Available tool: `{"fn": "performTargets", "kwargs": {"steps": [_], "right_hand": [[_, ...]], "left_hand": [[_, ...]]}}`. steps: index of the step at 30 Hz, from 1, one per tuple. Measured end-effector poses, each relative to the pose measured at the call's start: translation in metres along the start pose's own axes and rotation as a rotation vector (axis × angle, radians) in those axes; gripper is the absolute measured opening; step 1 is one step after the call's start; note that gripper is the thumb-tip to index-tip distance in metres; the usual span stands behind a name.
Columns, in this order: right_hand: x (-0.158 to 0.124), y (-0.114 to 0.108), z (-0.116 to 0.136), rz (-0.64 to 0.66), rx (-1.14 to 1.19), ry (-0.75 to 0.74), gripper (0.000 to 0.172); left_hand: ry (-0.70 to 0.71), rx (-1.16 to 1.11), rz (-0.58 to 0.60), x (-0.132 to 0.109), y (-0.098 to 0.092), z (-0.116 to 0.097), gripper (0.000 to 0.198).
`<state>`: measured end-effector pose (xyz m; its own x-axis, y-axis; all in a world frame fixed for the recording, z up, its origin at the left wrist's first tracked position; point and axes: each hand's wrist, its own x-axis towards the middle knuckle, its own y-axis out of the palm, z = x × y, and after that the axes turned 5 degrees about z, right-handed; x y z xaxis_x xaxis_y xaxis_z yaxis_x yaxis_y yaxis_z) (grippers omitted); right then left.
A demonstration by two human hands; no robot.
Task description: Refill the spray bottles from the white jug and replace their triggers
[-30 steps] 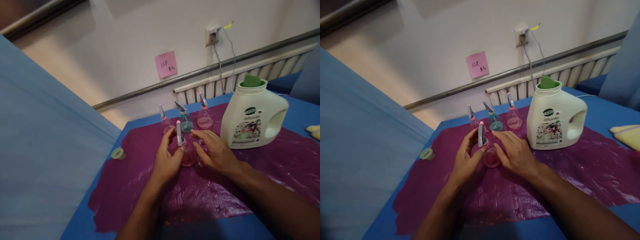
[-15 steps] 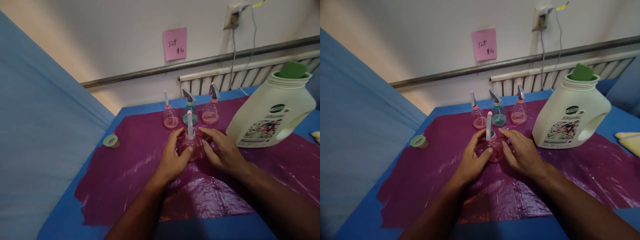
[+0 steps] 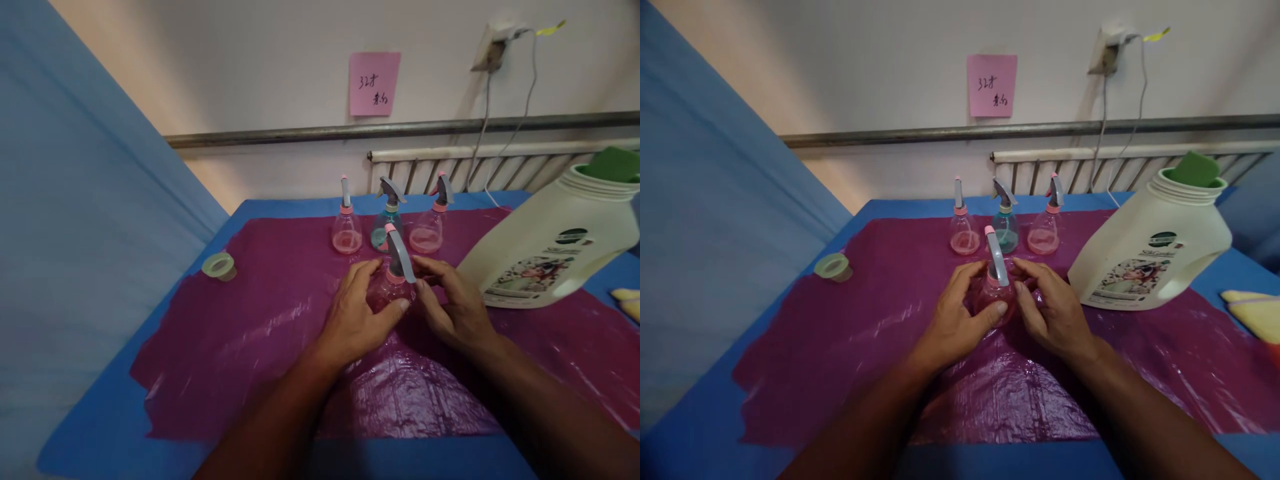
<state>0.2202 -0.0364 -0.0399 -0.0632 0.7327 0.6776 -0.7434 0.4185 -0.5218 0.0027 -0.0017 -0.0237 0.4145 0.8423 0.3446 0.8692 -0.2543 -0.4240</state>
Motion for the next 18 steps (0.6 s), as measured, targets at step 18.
{"fn": "performTargets", "kwargs": {"steps": [18], "right_hand": [[0.0009, -0.0019, 0.0027, 0.01, -0.003, -0.018, 0.042]], "left_hand": [[-0.002, -0.099, -0.267, 0.0085, -0.0016, 0.0016, 0.024]]}}
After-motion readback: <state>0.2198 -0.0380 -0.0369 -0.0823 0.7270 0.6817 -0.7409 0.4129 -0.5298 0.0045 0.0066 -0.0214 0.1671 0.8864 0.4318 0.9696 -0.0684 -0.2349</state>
